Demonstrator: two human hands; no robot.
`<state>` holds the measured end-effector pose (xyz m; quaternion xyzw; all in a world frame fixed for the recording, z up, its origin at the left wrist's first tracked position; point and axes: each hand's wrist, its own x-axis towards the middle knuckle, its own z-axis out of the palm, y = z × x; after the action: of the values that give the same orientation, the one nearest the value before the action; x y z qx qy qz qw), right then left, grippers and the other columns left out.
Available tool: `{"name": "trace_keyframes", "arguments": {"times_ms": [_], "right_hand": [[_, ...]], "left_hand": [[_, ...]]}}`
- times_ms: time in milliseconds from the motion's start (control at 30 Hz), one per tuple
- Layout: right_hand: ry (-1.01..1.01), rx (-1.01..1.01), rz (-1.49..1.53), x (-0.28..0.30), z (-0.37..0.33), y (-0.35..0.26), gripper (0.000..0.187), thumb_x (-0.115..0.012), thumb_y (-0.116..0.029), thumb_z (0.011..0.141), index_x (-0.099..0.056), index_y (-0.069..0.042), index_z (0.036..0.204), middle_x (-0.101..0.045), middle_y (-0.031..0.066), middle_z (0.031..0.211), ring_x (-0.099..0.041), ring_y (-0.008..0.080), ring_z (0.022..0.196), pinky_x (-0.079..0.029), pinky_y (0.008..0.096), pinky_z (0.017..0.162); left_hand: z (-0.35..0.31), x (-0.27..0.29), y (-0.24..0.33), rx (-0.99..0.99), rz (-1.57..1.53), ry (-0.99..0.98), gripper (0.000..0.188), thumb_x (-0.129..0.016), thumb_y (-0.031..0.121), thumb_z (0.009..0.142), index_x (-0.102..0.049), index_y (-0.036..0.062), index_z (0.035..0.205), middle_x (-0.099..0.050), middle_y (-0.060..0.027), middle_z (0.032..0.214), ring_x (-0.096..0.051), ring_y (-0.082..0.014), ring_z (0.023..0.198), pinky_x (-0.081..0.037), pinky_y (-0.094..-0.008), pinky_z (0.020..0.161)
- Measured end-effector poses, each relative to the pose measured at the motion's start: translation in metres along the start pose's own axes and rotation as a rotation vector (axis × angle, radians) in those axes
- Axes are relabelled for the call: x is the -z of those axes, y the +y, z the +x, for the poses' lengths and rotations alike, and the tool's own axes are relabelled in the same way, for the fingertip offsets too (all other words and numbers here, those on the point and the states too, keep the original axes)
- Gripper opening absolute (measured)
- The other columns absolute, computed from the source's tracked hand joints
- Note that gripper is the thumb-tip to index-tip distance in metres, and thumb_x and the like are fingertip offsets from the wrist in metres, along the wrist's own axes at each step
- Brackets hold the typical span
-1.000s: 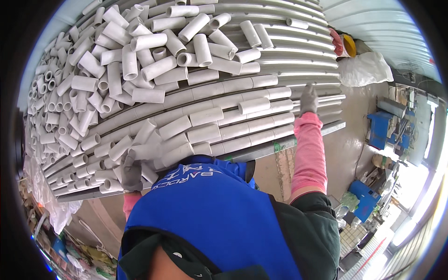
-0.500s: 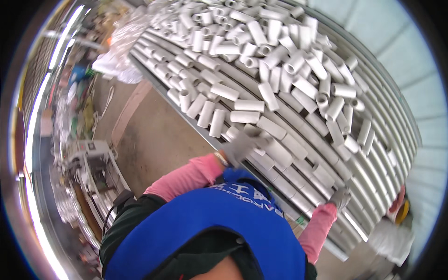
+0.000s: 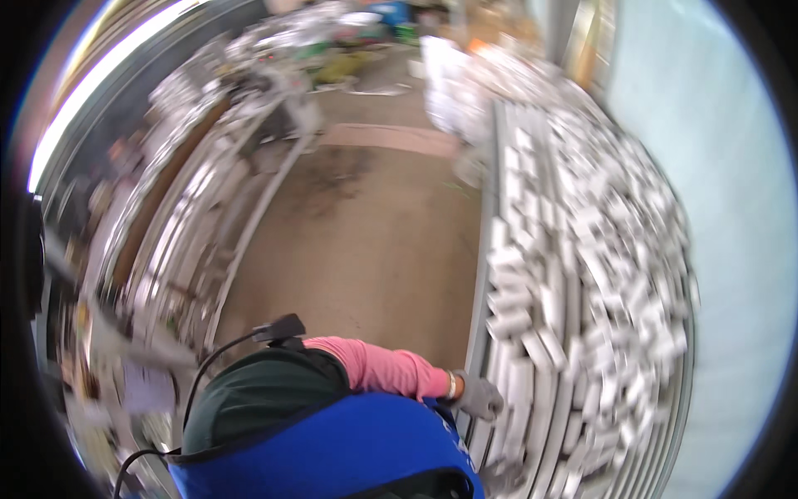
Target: Operating a large slitting and rewinding machine to process rolls of plastic film, including applying adhesive and handling cardboard cores.
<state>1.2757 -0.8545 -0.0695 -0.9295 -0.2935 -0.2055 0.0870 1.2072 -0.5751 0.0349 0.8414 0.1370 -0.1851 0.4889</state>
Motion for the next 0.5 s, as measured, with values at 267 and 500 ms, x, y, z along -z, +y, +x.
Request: {"name": "trace_keyframes", "arguments": {"times_ms": [267, 500], "right_hand": [[0.158, 0.205, 0.306, 0.013, 0.117, -0.121, 0.041, -0.066, -0.044, 0.080, -0.062, -0.011, 0.105, -0.058, 0.0107, 0.112, -0.053, 0.0331, 0.103, -0.039, 0.0493, 0.091], [-0.086, 0.713, 0.661, 0.046, 0.088, -0.412, 0.039, -0.065, -0.032, 0.082, -0.059, -0.005, 0.110, -0.057, 0.0169, 0.115, -0.050, 0.0353, 0.111, -0.037, 0.0489, 0.096]], "left_hand": [[-0.168, 0.026, -0.113, 0.178, -0.387, 0.641, 0.029, -0.061, 0.023, 0.077, -0.065, 0.0070, 0.100, -0.066, -0.0095, 0.095, -0.062, -0.0256, 0.092, -0.047, -0.0360, 0.082], [-0.374, 0.010, -0.238, 0.340, -0.631, 0.916, 0.037, -0.056, 0.030, 0.085, -0.061, 0.0067, 0.113, -0.064, -0.0104, 0.110, -0.059, -0.0232, 0.105, -0.044, -0.0346, 0.092]]}}
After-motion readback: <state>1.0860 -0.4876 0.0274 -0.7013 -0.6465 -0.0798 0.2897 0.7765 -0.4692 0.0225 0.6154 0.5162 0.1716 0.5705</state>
